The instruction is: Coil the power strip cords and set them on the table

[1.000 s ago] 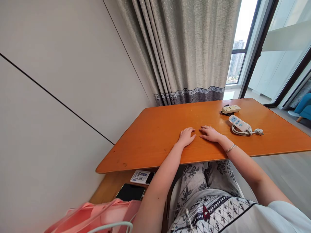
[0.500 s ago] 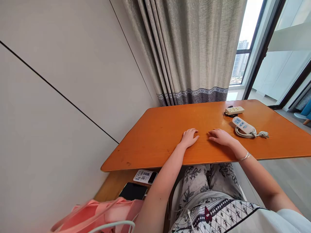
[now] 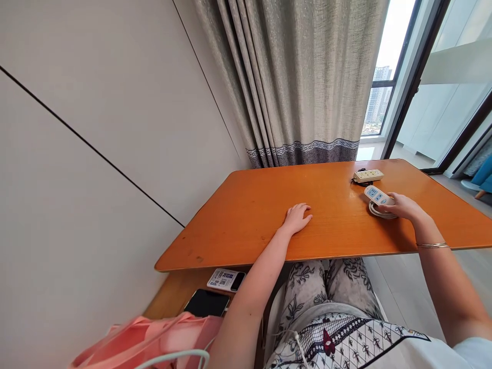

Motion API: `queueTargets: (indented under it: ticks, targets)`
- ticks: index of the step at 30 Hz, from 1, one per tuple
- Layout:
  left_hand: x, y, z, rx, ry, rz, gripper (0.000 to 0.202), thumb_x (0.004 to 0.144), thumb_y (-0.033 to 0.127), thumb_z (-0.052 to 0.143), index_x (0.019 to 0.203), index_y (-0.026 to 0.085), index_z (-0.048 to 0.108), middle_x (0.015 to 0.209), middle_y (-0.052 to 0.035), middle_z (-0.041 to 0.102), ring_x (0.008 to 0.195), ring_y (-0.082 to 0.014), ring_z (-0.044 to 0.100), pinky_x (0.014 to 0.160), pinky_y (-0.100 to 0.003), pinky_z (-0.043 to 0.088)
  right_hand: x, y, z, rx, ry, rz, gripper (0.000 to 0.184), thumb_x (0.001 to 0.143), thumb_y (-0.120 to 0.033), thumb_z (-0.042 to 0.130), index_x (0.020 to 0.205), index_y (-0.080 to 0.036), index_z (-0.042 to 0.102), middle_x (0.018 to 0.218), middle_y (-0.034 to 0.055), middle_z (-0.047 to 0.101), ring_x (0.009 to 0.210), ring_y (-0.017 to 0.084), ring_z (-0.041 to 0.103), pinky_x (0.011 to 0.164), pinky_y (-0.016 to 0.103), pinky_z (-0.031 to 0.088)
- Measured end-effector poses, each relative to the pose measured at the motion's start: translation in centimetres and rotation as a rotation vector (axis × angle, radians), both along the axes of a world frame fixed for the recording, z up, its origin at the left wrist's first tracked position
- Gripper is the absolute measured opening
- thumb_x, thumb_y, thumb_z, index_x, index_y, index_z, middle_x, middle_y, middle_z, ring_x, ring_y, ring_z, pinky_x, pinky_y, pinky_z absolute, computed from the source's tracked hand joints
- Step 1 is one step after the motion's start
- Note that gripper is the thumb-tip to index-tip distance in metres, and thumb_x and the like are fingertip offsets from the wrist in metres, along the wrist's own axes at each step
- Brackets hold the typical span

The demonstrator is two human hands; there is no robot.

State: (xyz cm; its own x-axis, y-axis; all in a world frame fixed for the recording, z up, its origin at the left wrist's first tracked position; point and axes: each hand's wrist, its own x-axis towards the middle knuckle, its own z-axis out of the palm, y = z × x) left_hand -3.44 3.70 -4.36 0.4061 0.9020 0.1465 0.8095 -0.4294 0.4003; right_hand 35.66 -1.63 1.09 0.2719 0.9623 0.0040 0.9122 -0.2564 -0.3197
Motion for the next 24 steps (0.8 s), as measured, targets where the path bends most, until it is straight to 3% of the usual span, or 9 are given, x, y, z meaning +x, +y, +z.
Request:
queueTargets:
  ticks: [2, 5, 9, 13, 19, 24]
  targets:
    - [0.0, 0.0, -0.1, 0.003, -0.006, -0.003, 0.036, 0.089, 0.034, 0.055, 0.123, 0.023, 0.061, 0.145, -0.0102, 0.054, 0.138, -0.0275, 0.044, 0.115, -0.049, 0.032, 0.2, 0.0, -0.3, -0.067, 0.025, 0.005, 0.055, 0.071, -0.060, 0.067, 0.105, -0.018, 0.064, 0.106, 0.0161, 0.070, 0.092, 0.031, 0.067, 0.065, 0.035, 0.049]
    - [-0.1, 0.1, -0.2, 0.009, -0.013, -0.006, 0.036, 0.089, 0.034, 0.055, 0.122, 0.023, 0.062, 0.144, -0.0104, 0.055, 0.138, -0.0277, 0.045, 0.115, -0.049, 0.032, 0.0, 0.3, -0.7, -0.022, -0.007, -0.009, 0.049, 0.068, -0.061, 0.068, 0.093, -0.020, 0.061, 0.096, 0.0142, 0.069, 0.085, 0.029, 0.067, 0.060, 0.032, 0.046]
    - [-0.1, 0.2, -0.2, 0.009, -0.021, -0.007, 0.035, 0.089, 0.034, 0.056, 0.122, 0.023, 0.062, 0.144, -0.0103, 0.055, 0.138, -0.0278, 0.045, 0.114, -0.049, 0.032, -0.4, 0.5, -0.4, -0.063, -0.058, -0.030, 0.048, 0.065, -0.062, 0.070, 0.087, -0.020, 0.059, 0.088, 0.0129, 0.068, 0.079, 0.028, 0.066, 0.059, 0.033, 0.045]
    - [0.0, 0.1, 0.0, -0.009, -0.016, -0.003, 0.035, 0.089, 0.035, 0.055, 0.122, 0.023, 0.061, 0.145, -0.0103, 0.054, 0.139, -0.0284, 0.043, 0.114, -0.049, 0.031, -2.1, 0.2, 0.4, -0.091, -0.026, 0.024, 0.049, 0.066, -0.062, 0.071, 0.088, -0.020, 0.060, 0.092, 0.0136, 0.069, 0.082, 0.028, 0.066, 0.060, 0.032, 0.045]
    - [0.2, -0.2, 0.2, -0.001, -0.033, 0.008, 0.042, 0.089, 0.031, 0.056, 0.130, 0.020, 0.055, 0.142, -0.0124, 0.055, 0.136, -0.0287, 0.046, 0.114, -0.048, 0.033, -6.6, 1.5, -0.8, 0.023, 0.280, 0.161, 0.037, 0.065, -0.048, 0.078, 0.085, -0.021, 0.064, 0.077, 0.0053, 0.070, 0.068, 0.021, 0.063, 0.055, 0.027, 0.042]
    - [0.4, -0.8, 0.3, 0.060, -0.111, -0.129, 0.064, 0.080, 0.031, 0.067, 0.140, 0.022, 0.046, 0.151, -0.0124, 0.045, 0.141, -0.0279, 0.041, 0.117, -0.045, 0.032, -10.9, 4.2, -3.0, 0.127, 0.835, 0.174, 0.041, 0.060, -0.038, 0.083, 0.089, -0.017, 0.065, 0.073, 0.0037, 0.071, 0.063, 0.017, 0.061, 0.055, 0.025, 0.046]
